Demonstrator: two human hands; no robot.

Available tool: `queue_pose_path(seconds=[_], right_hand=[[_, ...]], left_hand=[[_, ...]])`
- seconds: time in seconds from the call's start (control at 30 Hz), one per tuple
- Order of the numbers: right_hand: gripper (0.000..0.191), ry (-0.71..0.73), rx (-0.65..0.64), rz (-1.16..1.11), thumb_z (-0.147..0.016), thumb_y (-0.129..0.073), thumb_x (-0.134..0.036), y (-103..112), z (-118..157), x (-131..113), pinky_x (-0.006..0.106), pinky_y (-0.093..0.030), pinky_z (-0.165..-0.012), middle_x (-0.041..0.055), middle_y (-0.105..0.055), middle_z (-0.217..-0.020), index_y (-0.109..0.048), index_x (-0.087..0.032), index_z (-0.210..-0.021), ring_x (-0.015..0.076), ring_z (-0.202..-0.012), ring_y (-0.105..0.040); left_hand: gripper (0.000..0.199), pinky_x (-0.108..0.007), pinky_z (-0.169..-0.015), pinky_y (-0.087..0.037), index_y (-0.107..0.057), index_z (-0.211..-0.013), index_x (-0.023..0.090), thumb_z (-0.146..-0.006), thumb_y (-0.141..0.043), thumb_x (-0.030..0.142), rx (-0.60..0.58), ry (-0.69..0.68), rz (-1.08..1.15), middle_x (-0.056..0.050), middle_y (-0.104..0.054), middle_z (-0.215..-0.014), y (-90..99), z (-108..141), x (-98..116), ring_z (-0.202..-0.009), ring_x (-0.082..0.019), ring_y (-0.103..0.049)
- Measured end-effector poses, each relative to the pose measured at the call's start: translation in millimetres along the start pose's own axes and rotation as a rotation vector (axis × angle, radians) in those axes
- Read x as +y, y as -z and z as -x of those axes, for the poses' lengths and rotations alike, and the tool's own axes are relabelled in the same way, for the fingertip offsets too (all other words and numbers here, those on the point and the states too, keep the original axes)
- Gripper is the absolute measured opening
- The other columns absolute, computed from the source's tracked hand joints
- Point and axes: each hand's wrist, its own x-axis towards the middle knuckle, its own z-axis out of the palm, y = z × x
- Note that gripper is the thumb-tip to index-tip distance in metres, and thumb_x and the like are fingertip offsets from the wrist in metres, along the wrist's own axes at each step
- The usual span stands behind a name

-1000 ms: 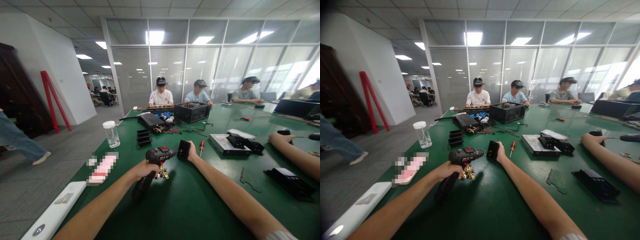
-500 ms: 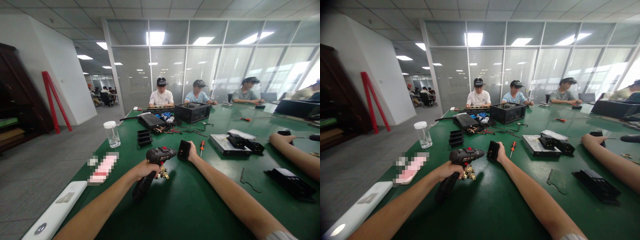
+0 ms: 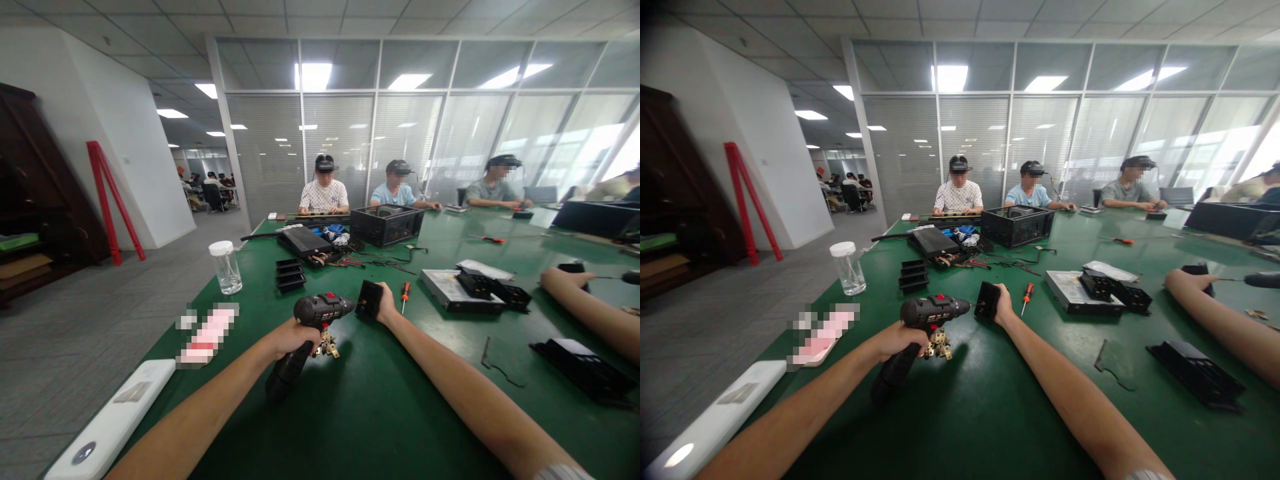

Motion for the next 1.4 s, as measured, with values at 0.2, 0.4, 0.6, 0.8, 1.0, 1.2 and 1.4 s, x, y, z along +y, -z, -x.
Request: queue_pose_path(seconds=[0.2, 0.4, 0.6, 0.8, 1.0, 1.2, 1.4], right_hand=[[0.021, 0.003, 0.006, -0.016, -0.070, -0.042, -0.039, -1.3, 1.6, -0.9, 0.031, -0.042, -0.040, 0.0019, -0.052, -0.046, -0.047, -0.021, -0.061, 0.0174, -0.041, -0.049], [0.021, 0.007, 0.009, -0.017, -0.070, -0.043, -0.039, -2.3, 2.2, -1.2, 0.031, -0.042, -0.040, 0.0017, -0.052, -0.046, -0.047, -0.021, -0.061, 0.0173, -0.041, -0.050], [0.022, 0.013, -0.007, 0.004, -0.070, -0.042, -0.040, -2.8, 4.0, -1.0, 0.030, -0.041, -0.039, 0.0016, -0.051, -0.044, -0.046, -0.021, -0.060, 0.0170, -0.039, -0.049], [0.022, 0.018, -0.019, -0.001, -0.070, -0.042, -0.039, 0.0, 1.1, -0.3, 0.031, -0.042, -0.041, 0.0020, -0.052, -0.045, -0.047, -0.021, -0.060, 0.0175, -0.040, -0.050], [0.022, 0.032, -0.008, -0.009, -0.070, -0.043, -0.040, 0.8, -0.1, -0.3, 0.030, -0.041, -0.040, 0.0007, -0.050, -0.045, -0.046, -0.021, -0.060, 0.0165, -0.039, -0.048], [0.022, 0.013, 0.012, -0.002, -0.070, -0.043, -0.040, 0.4, -0.3, -0.3, 0.030, -0.041, -0.039, 0.0009, -0.050, -0.045, -0.046, -0.021, -0.060, 0.0165, -0.040, -0.048], [0.021, 0.023, 0.016, -0.006, -0.070, -0.043, -0.040, -0.9, 1.9, -0.7, 0.030, -0.041, -0.039, 0.0010, -0.051, -0.045, -0.047, -0.021, -0.060, 0.0168, -0.040, -0.049]], left_hand=[[0.013, -0.023, -0.047, -0.035, -0.061, -0.065, 0.011, -0.054, -0.053, 0.011, -0.006, -0.005, 0.005, 0.000, -0.053, -0.053, 0.0, -0.2, -1.3, -0.048, -0.010, -0.046], [0.014, -0.023, -0.048, -0.036, -0.061, -0.067, 0.011, -0.055, -0.052, 0.011, -0.018, 0.007, 0.023, 0.000, -0.052, -0.053, 0.2, -0.1, -0.6, -0.047, -0.010, -0.045], [0.011, -0.023, -0.047, -0.035, -0.059, -0.062, 0.011, -0.054, -0.052, 0.011, -0.011, -0.013, 0.002, 0.000, -0.053, -0.054, 0.9, -1.8, -2.6, -0.048, -0.010, -0.046], [0.013, -0.023, -0.048, -0.036, -0.061, -0.063, 0.010, -0.054, -0.052, 0.011, -0.017, -0.013, -0.001, 0.000, -0.054, -0.055, 1.4, -1.7, -2.7, -0.049, -0.011, -0.046], [0.011, -0.023, -0.047, -0.034, -0.060, -0.063, 0.010, -0.055, -0.052, 0.012, -0.018, -0.002, 0.014, 0.000, -0.053, -0.053, 0.2, -0.2, 1.1, -0.048, -0.010, -0.046], [0.012, -0.023, -0.047, -0.034, -0.060, -0.063, 0.011, -0.054, -0.052, 0.011, -0.014, 0.002, 0.017, 0.000, -0.053, -0.053, -0.4, 0.2, 0.6, -0.047, -0.010, -0.045], [0.013, -0.023, -0.047, -0.035, -0.060, -0.064, 0.011, -0.054, -0.052, 0.011, -0.004, 0.005, 0.017, 0.000, -0.053, -0.054, -0.3, -0.1, 0.2, -0.048, -0.010, -0.046]])
